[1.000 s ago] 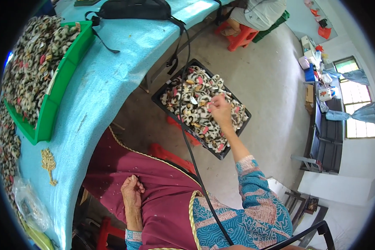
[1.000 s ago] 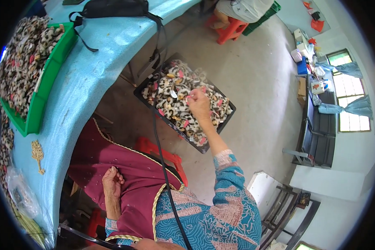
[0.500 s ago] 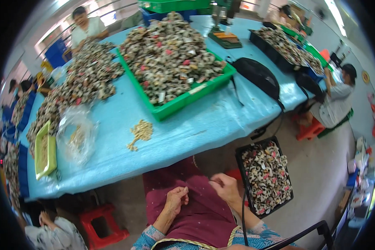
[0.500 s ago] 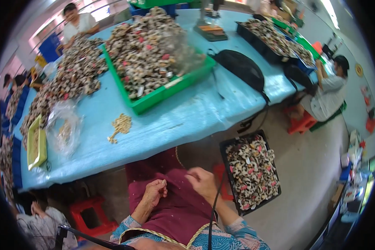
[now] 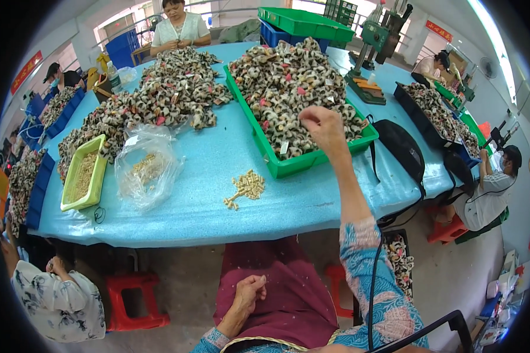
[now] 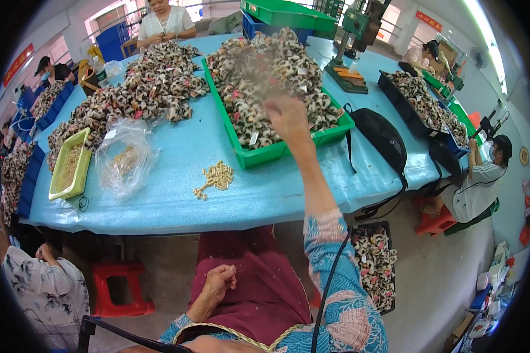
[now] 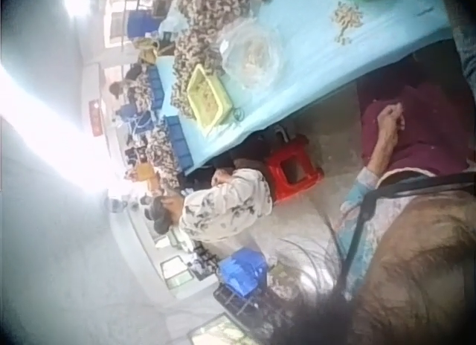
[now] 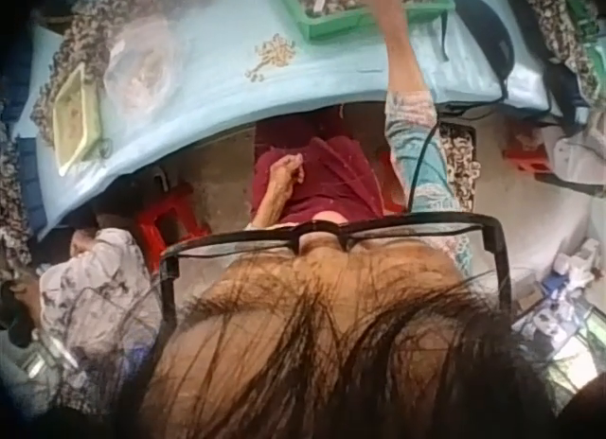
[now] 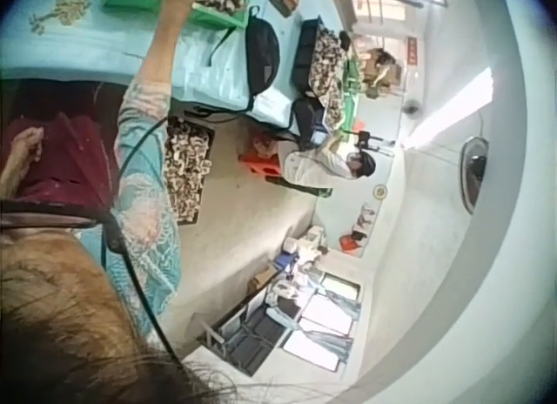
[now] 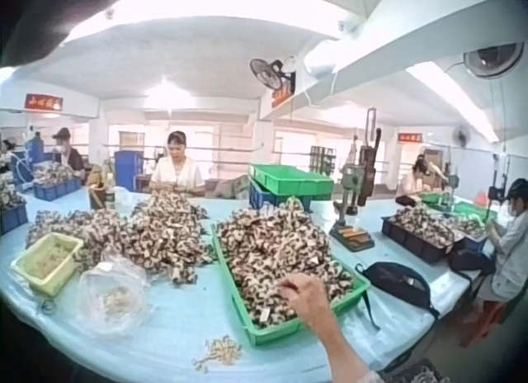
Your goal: The person assembles small plastic components onto patterned fabric or rubber parts by hand.
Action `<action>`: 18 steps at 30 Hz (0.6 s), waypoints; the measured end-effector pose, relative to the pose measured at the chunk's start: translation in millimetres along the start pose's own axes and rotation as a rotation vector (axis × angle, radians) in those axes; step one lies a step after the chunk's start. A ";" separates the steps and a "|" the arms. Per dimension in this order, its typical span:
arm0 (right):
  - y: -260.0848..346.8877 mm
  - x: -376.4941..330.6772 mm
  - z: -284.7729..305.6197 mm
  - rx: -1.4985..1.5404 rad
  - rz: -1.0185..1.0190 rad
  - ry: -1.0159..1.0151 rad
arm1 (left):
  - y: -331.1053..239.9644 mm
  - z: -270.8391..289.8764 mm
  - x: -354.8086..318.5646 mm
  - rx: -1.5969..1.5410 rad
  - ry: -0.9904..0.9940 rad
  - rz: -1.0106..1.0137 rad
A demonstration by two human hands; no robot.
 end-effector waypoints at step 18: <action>-81.7 7.8 -5.4 -0.072 -0.290 0.024 | -22.0 3.6 3.9 -0.064 -0.038 -0.099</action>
Point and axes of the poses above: each hand's wrist, its own x-axis towards the middle knuckle, its own z-axis out of the back of the hand, y = z × x, the point moved 8 cm from there along x, towards the middle knuckle, and after that the axes turned 9 degrees about -y, right-handed, at the moved point
